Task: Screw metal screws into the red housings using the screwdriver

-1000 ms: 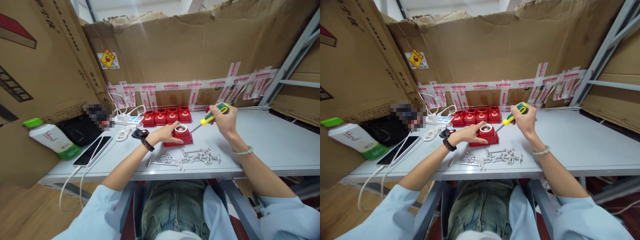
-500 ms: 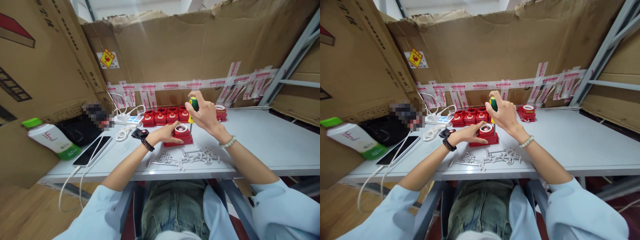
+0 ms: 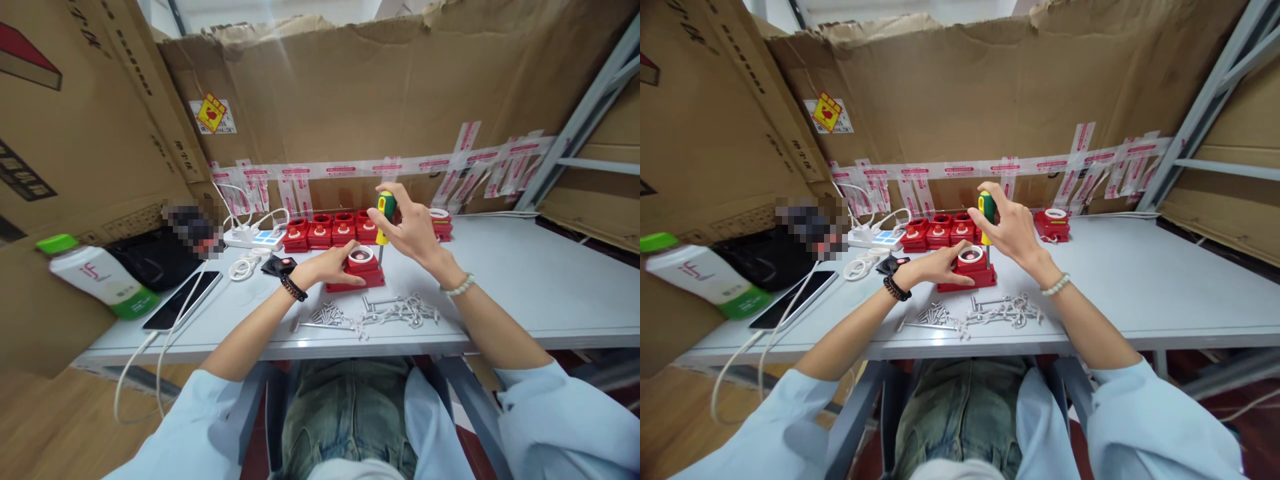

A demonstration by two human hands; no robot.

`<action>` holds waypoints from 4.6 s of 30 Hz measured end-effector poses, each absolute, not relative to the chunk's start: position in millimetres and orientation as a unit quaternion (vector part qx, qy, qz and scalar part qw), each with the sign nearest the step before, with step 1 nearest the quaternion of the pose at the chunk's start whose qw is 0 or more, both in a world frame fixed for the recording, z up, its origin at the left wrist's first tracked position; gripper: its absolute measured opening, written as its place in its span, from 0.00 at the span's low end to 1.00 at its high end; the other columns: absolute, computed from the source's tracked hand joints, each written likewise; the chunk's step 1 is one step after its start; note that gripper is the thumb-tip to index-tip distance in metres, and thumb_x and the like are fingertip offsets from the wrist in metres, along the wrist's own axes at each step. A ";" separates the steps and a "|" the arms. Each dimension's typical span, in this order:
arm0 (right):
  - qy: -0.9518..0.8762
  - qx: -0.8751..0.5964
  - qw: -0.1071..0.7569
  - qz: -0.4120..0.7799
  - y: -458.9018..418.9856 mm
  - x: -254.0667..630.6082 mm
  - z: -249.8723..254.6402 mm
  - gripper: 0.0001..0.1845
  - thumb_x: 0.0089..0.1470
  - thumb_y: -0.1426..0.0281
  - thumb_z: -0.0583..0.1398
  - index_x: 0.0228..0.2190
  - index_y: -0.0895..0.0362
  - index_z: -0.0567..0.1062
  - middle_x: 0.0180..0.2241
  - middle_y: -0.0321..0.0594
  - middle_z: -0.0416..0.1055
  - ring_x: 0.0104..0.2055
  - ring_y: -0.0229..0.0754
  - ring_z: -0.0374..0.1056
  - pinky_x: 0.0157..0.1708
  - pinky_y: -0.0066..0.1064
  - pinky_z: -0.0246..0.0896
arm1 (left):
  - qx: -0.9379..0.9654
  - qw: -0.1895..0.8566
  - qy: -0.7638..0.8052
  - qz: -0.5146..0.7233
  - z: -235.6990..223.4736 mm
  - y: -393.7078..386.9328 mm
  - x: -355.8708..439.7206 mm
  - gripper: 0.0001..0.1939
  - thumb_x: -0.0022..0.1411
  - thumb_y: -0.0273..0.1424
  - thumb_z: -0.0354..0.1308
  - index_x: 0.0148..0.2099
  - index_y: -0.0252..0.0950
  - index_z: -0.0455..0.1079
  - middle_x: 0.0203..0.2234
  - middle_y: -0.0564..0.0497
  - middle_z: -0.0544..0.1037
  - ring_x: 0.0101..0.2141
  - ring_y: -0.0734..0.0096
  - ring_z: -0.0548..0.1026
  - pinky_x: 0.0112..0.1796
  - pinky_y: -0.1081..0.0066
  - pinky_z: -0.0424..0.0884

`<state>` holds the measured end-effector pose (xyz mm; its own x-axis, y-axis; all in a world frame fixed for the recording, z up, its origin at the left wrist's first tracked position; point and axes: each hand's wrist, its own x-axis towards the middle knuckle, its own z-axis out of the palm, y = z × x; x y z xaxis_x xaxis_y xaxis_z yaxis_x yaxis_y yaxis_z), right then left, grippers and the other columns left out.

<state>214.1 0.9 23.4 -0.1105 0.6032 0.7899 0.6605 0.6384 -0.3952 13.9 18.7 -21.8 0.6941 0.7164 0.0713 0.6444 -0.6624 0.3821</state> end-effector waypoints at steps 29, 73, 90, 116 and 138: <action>-0.753 -0.390 0.530 -0.016 -7.4 212.0 25.4 0.15 0.51 0.66 0.63 0.42 0.50 0.68 0.28 0.32 0.66 0.25 0.36 0.59 0.28 0.32 0.61 | 0.906 0.160 0.377 0.111 -21.0 18.2 14.9 0.40 0.53 0.51 0.63 0.61 0.37 0.56 0.49 0.41 0.76 0.47 0.49 0.76 0.44 0.62 0.68; -0.818 -0.287 0.428 0.256 -12.9 244.3 43.8 0.21 0.53 0.64 0.62 0.49 0.53 0.68 0.37 0.40 0.73 0.37 0.42 0.72 0.32 0.34 0.68 | 0.906 0.159 0.377 0.107 -23.1 21.1 13.6 0.42 0.52 0.53 0.63 0.62 0.37 0.55 0.48 0.41 0.75 0.44 0.51 0.76 0.41 0.64 0.68; -0.843 -0.300 0.399 0.201 -14.1 239.9 41.3 0.24 0.52 0.62 0.64 0.48 0.50 0.65 0.40 0.38 0.68 0.37 0.41 0.71 0.32 0.32 0.68 | 0.905 0.159 0.380 0.105 -20.1 17.9 15.3 0.42 0.53 0.51 0.63 0.62 0.36 0.55 0.48 0.41 0.76 0.44 0.52 0.76 0.41 0.64 0.68; -0.765 -0.395 0.507 0.042 -17.5 225.8 28.5 0.23 0.48 0.55 0.67 0.41 0.53 0.68 0.29 0.34 0.68 0.27 0.38 0.66 0.25 0.32 0.64 | 0.903 0.154 0.388 0.105 -21.3 17.5 14.5 0.41 0.53 0.51 0.64 0.62 0.37 0.55 0.51 0.41 0.74 0.47 0.52 0.75 0.44 0.64 0.68; -0.788 -0.258 0.518 0.212 -26.5 169.3 -17.7 0.19 0.46 0.68 0.67 0.39 0.52 0.66 0.30 0.31 0.66 0.26 0.32 0.62 0.24 0.27 0.62 | 0.926 0.140 0.336 0.097 -20.9 26.4 19.3 0.16 0.53 0.40 0.61 0.42 0.37 0.70 0.33 0.51 0.74 0.33 0.66 0.69 0.34 0.68 0.69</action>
